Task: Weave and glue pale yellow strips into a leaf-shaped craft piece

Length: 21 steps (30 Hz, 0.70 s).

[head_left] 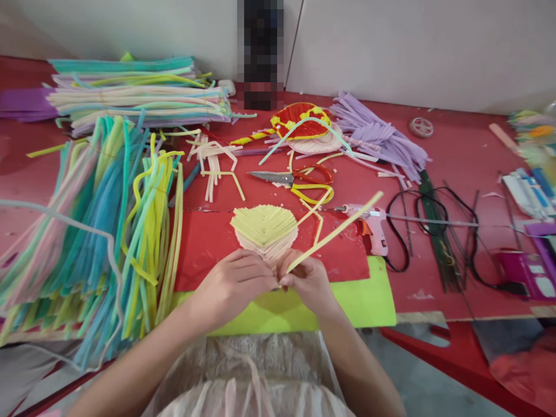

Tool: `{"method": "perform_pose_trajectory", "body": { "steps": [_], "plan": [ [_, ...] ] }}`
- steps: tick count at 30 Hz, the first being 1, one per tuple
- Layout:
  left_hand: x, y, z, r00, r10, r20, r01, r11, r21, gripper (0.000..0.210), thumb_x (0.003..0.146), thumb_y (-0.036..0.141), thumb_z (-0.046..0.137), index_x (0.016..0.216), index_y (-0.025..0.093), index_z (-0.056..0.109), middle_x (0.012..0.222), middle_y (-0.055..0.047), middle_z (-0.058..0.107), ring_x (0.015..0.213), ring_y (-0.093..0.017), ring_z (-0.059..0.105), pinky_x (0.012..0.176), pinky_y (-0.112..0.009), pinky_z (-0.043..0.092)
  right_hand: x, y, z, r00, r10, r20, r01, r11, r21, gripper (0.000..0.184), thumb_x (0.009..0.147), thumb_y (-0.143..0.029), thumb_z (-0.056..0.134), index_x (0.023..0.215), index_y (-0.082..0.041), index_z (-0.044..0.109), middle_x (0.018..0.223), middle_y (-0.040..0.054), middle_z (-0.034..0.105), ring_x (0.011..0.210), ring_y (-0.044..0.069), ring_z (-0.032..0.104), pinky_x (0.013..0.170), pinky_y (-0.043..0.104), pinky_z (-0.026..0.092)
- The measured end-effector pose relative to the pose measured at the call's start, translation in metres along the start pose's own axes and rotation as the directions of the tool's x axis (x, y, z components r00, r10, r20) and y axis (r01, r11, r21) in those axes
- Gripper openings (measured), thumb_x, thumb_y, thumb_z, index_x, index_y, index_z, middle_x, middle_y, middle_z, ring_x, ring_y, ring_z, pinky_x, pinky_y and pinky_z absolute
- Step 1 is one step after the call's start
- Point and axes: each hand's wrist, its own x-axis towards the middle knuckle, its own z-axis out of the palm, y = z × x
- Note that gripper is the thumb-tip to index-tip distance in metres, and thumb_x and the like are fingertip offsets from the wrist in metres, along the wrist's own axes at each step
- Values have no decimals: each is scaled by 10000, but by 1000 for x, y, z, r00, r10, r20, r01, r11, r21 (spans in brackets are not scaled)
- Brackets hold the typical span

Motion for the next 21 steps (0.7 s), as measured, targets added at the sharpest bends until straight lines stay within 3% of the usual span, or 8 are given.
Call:
{"method": "perform_pose_trajectory", "body": {
  "steps": [10, 15, 18, 21],
  "plan": [
    [0, -5, -8, 999, 7, 52, -9, 999, 50, 179, 975, 152, 471, 1023, 208, 633, 965, 22, 732, 1001, -105, 645, 989, -295, 418, 3, -4, 3, 998, -59, -18, 58, 997, -45, 256, 678, -379, 849, 643, -208, 662, 635, -25, 604, 566, 95, 538, 536, 214, 449],
    [-4, -6, -10, 996, 12, 84, -21, 994, 109, 198, 981, 167, 459, 1048, 217, 638, 981, 35, 743, 1025, -110, 640, 1025, -323, 406, 2, -4, -1, 999, -12, -33, 9, 994, -106, 225, 670, -378, 848, 682, -209, 700, 680, -7, 655, 581, 113, 584, 523, 224, 472],
    [-5, -7, -15, 994, 16, 106, -32, 988, 151, 218, 989, 196, 447, 1088, 208, 640, 1016, 23, 748, 1054, -127, 636, 1038, -346, 412, 2, -6, -8, 990, -3, -143, -18, 989, -147, 205, 735, -403, 785, 748, -212, 712, 682, -12, 673, 491, 104, 569, 461, 229, 470],
    [-8, -12, -17, 994, 10, 107, -34, 972, 232, 235, 983, 168, 437, 1088, 196, 646, 1041, 5, 744, 1057, -142, 638, 1064, -358, 410, 6, -6, -13, 948, -41, -316, -41, 968, -249, 210, 765, -412, 745, 758, -205, 708, 617, -23, 664, 480, 114, 583, 501, 246, 511]
  ]
}}
